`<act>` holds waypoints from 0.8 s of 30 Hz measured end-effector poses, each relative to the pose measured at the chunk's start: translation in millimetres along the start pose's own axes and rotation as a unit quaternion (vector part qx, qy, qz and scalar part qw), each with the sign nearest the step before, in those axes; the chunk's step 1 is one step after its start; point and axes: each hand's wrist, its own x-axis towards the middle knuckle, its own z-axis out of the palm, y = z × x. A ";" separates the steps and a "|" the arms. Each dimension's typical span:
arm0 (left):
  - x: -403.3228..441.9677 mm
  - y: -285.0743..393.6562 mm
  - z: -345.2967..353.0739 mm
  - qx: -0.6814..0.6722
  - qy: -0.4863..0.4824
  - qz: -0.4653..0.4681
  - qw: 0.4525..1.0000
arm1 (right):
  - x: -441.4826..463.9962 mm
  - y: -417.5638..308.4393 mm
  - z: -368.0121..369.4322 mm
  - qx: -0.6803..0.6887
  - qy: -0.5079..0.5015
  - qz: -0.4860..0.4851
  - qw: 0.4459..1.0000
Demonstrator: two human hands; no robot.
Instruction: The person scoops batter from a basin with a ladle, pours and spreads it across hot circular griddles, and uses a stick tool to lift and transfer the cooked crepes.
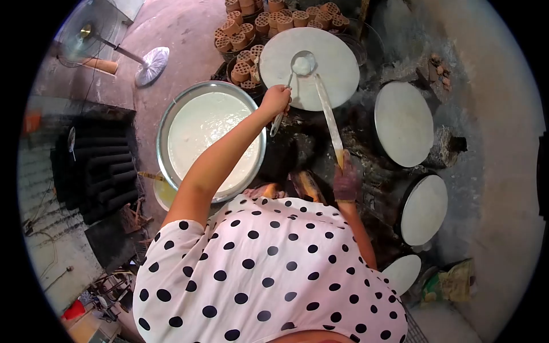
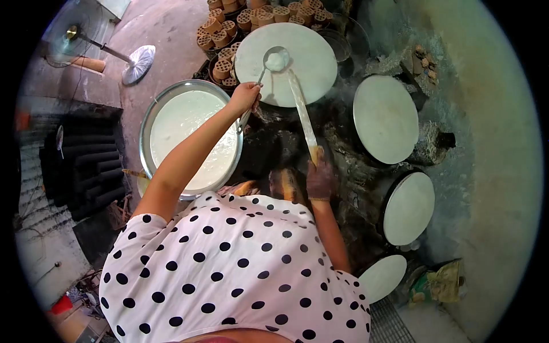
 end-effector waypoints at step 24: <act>-143.7 -22.8 -37.7 -0.367 -0.105 -0.152 0.912 | -62.3 -45.0 -15.1 -0.026 -0.107 -0.129 0.985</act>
